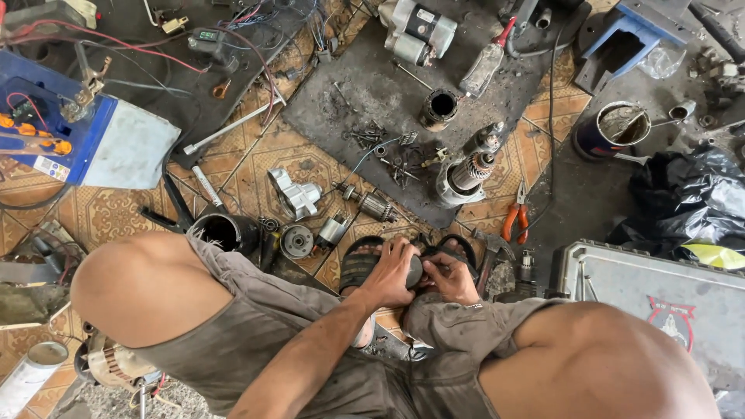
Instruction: Disassembling a starter motor to inspect and replace carbon brushes using pliers and other hand tools.
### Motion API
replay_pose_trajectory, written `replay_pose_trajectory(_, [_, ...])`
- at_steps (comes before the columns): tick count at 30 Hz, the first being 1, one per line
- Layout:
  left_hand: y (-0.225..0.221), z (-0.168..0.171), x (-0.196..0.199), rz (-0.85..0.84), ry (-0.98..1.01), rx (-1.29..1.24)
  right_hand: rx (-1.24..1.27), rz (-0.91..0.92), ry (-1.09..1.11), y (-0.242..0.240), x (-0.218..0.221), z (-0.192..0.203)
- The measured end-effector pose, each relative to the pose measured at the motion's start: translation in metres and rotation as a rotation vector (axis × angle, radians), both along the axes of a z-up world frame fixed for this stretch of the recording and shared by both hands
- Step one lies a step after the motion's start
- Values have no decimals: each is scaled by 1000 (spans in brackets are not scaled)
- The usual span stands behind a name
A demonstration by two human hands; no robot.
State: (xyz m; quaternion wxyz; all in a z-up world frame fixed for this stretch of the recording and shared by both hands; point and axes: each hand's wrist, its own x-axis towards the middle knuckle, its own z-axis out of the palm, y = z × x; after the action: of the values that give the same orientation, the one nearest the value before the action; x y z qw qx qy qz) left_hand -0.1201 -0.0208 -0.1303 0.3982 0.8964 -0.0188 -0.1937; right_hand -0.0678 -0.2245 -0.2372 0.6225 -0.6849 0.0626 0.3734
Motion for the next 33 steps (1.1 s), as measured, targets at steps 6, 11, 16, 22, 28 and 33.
replay_pose_trajectory(6, [1, 6, -2, 69, 13, -49, -6, 19, -4, 1, 2, -8])
replay_pose_trajectory(11, [-2, 6, -7, 131, -33, -149, -81, 85, -103, -1, 4, -2])
replay_pose_trajectory(16, [-3, 24, -5, 85, 20, -97, -41, 49, -72, -3, 4, -8])
replay_pose_trajectory(22, [7, 6, 4, 100, 110, -134, 50, -21, 0, -5, -1, -15])
replay_pose_trajectory(28, [47, -8, 21, 274, 242, -355, 141, -63, 45, -9, -3, -13])
replay_pose_trajectory(33, [66, 1, 28, 403, 274, -198, 127, -35, 11, 3, -5, 31])
